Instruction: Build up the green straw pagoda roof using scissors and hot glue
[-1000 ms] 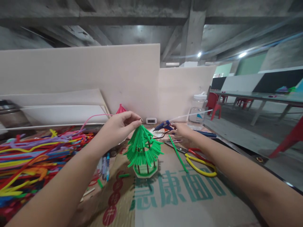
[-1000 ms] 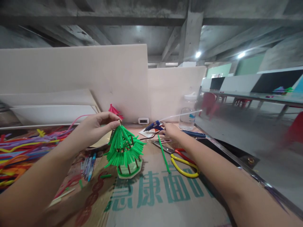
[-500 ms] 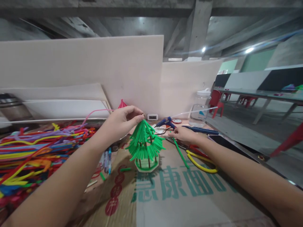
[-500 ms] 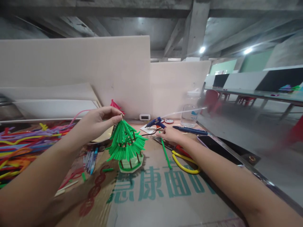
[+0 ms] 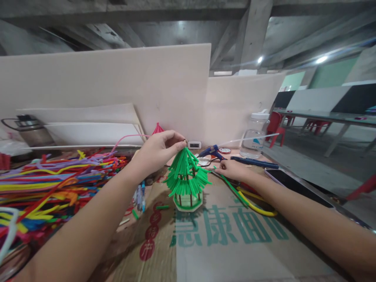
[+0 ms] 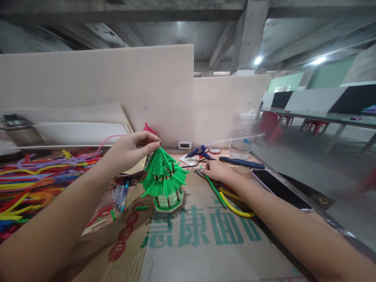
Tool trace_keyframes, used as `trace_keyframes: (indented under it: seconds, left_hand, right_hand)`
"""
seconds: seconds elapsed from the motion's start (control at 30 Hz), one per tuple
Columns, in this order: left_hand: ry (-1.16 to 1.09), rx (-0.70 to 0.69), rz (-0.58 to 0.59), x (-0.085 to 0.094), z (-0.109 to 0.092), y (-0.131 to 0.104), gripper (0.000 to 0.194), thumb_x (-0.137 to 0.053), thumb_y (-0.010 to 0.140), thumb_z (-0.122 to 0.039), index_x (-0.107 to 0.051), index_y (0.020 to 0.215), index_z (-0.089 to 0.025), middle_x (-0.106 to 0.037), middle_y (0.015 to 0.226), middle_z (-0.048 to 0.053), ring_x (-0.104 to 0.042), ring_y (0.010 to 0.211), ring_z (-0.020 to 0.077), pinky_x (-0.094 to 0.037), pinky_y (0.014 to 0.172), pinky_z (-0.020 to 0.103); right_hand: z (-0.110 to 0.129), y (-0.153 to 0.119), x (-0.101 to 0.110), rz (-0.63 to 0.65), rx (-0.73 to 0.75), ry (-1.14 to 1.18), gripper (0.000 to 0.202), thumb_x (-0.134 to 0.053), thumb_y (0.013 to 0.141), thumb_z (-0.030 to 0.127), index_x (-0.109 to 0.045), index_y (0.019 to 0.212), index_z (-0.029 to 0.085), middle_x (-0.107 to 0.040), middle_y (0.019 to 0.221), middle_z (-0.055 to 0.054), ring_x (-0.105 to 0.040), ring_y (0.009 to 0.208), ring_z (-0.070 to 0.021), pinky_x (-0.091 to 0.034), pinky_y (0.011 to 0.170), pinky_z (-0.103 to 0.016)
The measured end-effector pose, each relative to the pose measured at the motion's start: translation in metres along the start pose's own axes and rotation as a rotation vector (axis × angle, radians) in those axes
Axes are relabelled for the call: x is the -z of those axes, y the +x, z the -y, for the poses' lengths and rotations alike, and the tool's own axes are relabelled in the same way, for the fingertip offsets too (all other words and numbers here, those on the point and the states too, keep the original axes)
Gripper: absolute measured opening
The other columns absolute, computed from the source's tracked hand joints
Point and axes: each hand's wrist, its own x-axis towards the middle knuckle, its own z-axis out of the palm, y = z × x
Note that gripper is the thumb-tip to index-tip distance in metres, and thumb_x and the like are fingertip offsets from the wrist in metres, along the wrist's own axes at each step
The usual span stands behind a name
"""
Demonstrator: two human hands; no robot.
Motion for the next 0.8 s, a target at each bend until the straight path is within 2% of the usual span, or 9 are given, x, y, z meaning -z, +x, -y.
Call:
trace_keyframes:
  seconds: [0.07,0.13,0.3,0.4,0.47,0.6,0.7,0.8]
  left_hand:
    - [0.012,-0.004,0.001,0.0,-0.002,-0.001,0.028,-0.062,0.088,-0.044,-0.07,0.096,-0.018,-0.071,0.089,0.003,-0.065,0.082,0.0158,-0.048,0.071,0.026]
    - [0.022,-0.005,0.003,0.001,-0.004,-0.001,0.027,-0.062,0.089,-0.043,-0.07,0.095,-0.018,-0.071,0.089,0.002,-0.065,0.082,0.0158,-0.048,0.071,0.026]
    - [0.011,-0.001,0.013,0.001,-0.007,-0.001,0.027,-0.062,0.089,-0.042,-0.07,0.096,-0.017,-0.071,0.088,0.003,-0.064,0.081,0.016,-0.048,0.07,0.027]
    - [0.007,-0.003,0.011,0.001,-0.007,-0.002,0.026,-0.062,0.089,-0.041,-0.07,0.096,-0.017,-0.072,0.088,0.003,-0.065,0.081,0.0162,-0.049,0.071,0.027]
    - [0.007,-0.006,0.011,0.001,-0.008,-0.002,0.026,-0.062,0.089,-0.041,-0.07,0.096,-0.017,-0.071,0.088,0.003,-0.064,0.082,0.0163,-0.049,0.071,0.027]
    - [0.015,0.0,0.009,0.0,-0.007,-0.003,0.026,-0.061,0.089,-0.04,-0.07,0.096,-0.017,-0.071,0.087,0.003,-0.064,0.08,0.0161,-0.048,0.071,0.027]
    - [-0.001,-0.003,0.005,-0.002,-0.004,-0.002,0.028,-0.061,0.089,-0.042,-0.07,0.096,-0.016,-0.071,0.087,0.003,-0.064,0.081,0.0162,-0.048,0.072,0.027]
    - [-0.057,-0.002,-0.009,-0.005,0.0,0.0,0.03,-0.062,0.088,-0.043,-0.069,0.098,-0.016,-0.072,0.091,0.004,-0.064,0.083,0.0162,-0.049,0.074,0.027]
  right_hand:
    - [0.002,0.0,-0.005,0.016,-0.007,-0.009,0.028,-0.059,0.087,0.044,-0.068,0.086,0.018,-0.072,0.081,-0.007,-0.062,0.069,-0.0186,-0.032,0.055,-0.025]
    - [0.003,0.0,-0.006,0.023,-0.003,-0.012,0.026,-0.056,0.089,0.041,-0.068,0.087,0.018,-0.072,0.084,-0.007,-0.063,0.072,-0.0182,-0.032,0.056,-0.025]
    - [0.002,-0.001,-0.005,0.054,0.017,-0.038,0.045,-0.052,0.089,0.057,-0.068,0.078,0.017,-0.071,0.076,-0.009,-0.059,0.064,-0.0188,-0.03,0.053,-0.027]
    - [0.001,0.0,-0.006,0.061,0.038,-0.03,0.036,-0.057,0.088,0.048,-0.067,0.071,0.018,-0.068,0.068,-0.006,-0.056,0.057,-0.0165,-0.028,0.051,-0.027]
    - [0.002,0.0,-0.003,0.017,0.051,-0.01,0.029,-0.058,0.087,0.04,-0.066,0.069,0.018,-0.068,0.067,-0.005,-0.055,0.057,-0.0156,-0.028,0.052,-0.026]
    - [0.016,-0.008,0.024,-0.2,0.06,0.046,0.042,-0.039,0.096,0.042,-0.063,0.071,0.017,-0.064,0.066,-0.005,-0.055,0.061,-0.0167,-0.028,0.055,-0.027]
    - [0.042,-0.03,0.056,-0.328,0.11,0.1,0.051,-0.028,0.098,0.047,-0.061,0.072,0.017,-0.059,0.063,-0.003,-0.054,0.063,-0.0166,-0.031,0.057,-0.027]
    - [0.077,-0.059,0.084,-0.373,0.31,0.253,0.048,-0.033,0.098,0.046,-0.065,0.074,0.018,-0.057,0.059,0.0,-0.05,0.057,-0.0142,-0.033,0.057,-0.027]
